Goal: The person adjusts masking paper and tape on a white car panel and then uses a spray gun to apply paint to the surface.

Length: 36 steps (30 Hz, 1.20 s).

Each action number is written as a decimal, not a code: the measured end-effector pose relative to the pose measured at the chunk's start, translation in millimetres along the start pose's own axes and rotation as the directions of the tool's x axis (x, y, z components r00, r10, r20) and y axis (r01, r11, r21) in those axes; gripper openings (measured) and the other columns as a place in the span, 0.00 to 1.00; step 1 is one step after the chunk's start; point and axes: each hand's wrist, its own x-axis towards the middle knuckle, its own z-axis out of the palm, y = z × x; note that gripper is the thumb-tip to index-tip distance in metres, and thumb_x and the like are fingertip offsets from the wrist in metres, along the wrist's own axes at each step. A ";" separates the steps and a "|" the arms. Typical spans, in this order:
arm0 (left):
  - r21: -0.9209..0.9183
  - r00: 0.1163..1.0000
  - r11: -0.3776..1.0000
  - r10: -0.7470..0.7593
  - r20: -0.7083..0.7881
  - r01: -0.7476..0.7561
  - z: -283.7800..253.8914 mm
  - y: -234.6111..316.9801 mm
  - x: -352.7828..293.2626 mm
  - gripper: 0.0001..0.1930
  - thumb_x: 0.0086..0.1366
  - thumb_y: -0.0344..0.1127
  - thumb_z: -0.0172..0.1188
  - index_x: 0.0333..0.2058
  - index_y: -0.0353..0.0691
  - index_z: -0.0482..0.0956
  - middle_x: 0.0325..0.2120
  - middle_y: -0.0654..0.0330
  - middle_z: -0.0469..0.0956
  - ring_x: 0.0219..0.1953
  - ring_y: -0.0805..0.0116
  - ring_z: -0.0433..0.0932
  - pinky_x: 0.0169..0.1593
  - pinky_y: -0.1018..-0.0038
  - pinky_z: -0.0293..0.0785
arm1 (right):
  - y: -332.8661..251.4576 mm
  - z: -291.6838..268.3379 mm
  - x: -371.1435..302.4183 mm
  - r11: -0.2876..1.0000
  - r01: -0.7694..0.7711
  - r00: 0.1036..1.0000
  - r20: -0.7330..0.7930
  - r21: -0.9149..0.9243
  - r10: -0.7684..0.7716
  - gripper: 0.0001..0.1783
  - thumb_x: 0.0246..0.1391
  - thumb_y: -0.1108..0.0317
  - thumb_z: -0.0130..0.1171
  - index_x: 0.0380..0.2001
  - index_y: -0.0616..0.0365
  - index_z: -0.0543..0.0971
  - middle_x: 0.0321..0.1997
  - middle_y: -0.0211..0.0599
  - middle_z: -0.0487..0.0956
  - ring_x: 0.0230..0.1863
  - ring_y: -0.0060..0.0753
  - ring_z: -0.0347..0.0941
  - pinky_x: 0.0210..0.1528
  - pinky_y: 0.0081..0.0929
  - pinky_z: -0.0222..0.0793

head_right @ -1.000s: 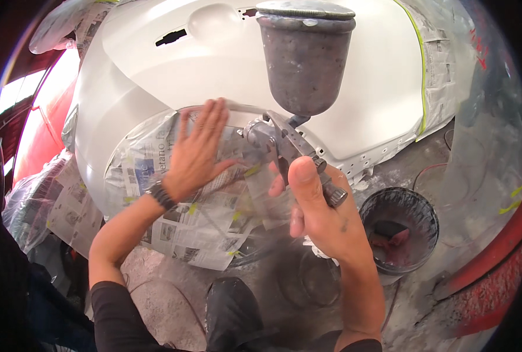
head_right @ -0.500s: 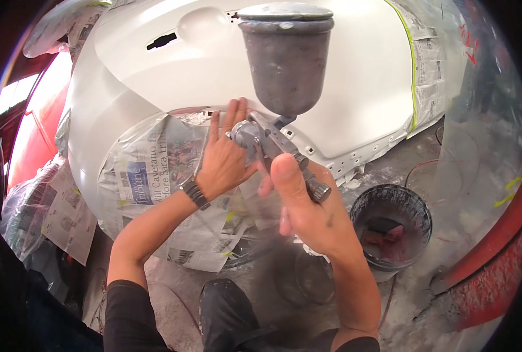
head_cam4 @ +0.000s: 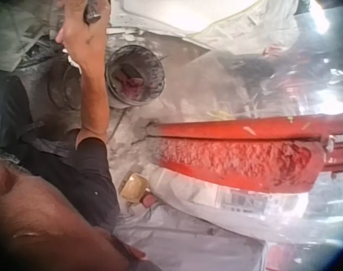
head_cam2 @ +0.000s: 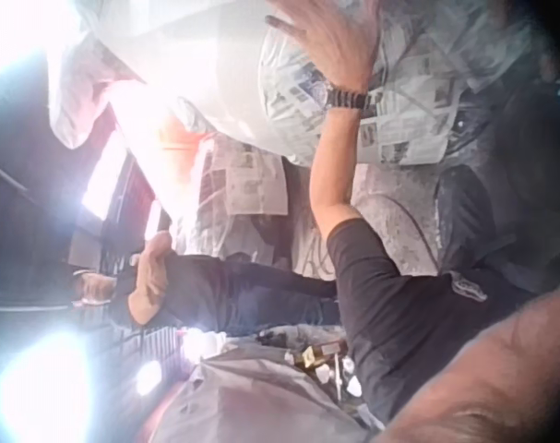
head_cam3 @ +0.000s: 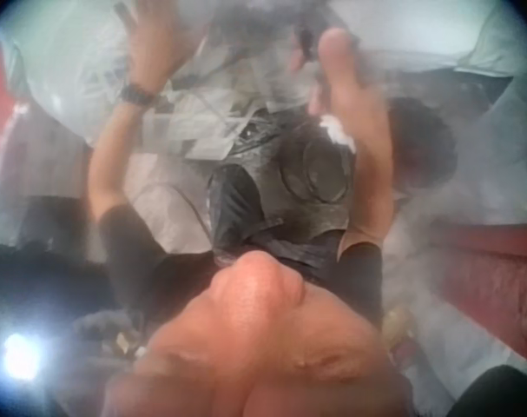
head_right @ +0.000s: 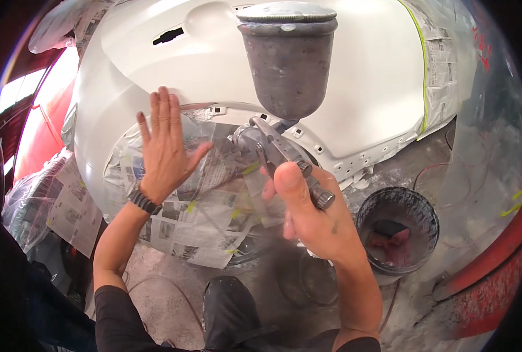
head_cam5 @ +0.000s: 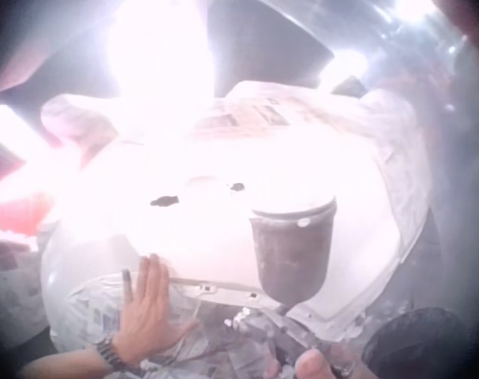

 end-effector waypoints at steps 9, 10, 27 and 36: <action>-0.132 0.963 0.955 0.269 0.016 -0.265 49.6 90.9 28.7 0.53 0.57 0.59 0.66 0.70 0.27 0.56 0.74 0.43 0.48 0.78 0.47 0.42 0.75 0.47 0.45 | -4.4 14.3 3.3 0.999 0.032 0.999 0.012 0.005 -0.032 0.41 0.63 0.28 0.49 0.48 0.62 0.80 0.33 0.28 0.79 0.18 0.16 0.66 0.22 0.20 0.63; -0.157 0.956 0.944 0.293 0.001 -0.289 46.8 92.2 32.6 0.54 0.56 0.57 0.68 0.71 0.29 0.53 0.74 0.45 0.49 0.78 0.49 0.43 0.75 0.47 0.46 | -5.1 12.5 2.9 0.999 0.034 0.999 0.009 -0.001 -0.034 0.41 0.64 0.29 0.49 0.49 0.62 0.80 0.33 0.28 0.79 0.18 0.15 0.66 0.22 0.20 0.62; -0.251 0.981 0.961 0.071 -0.183 -0.116 45.1 60.4 19.2 0.48 0.60 0.44 0.64 0.73 0.32 0.49 0.76 0.47 0.46 0.78 0.51 0.44 0.77 0.46 0.38 | -2.6 11.0 10.7 0.995 -0.099 0.992 0.075 0.004 0.099 0.44 0.59 0.23 0.49 0.52 0.58 0.76 0.33 0.30 0.76 0.17 0.17 0.65 0.18 0.20 0.62; -0.095 0.977 0.973 0.207 -0.046 -0.211 37.0 54.3 24.9 0.44 0.57 0.42 0.65 0.71 0.39 0.58 0.74 0.53 0.54 0.77 0.53 0.49 0.78 0.48 0.39 | -4.6 9.9 7.9 0.999 -0.043 0.996 0.075 -0.003 0.043 0.43 0.61 0.24 0.46 0.50 0.58 0.76 0.30 0.28 0.73 0.18 0.16 0.64 0.18 0.20 0.63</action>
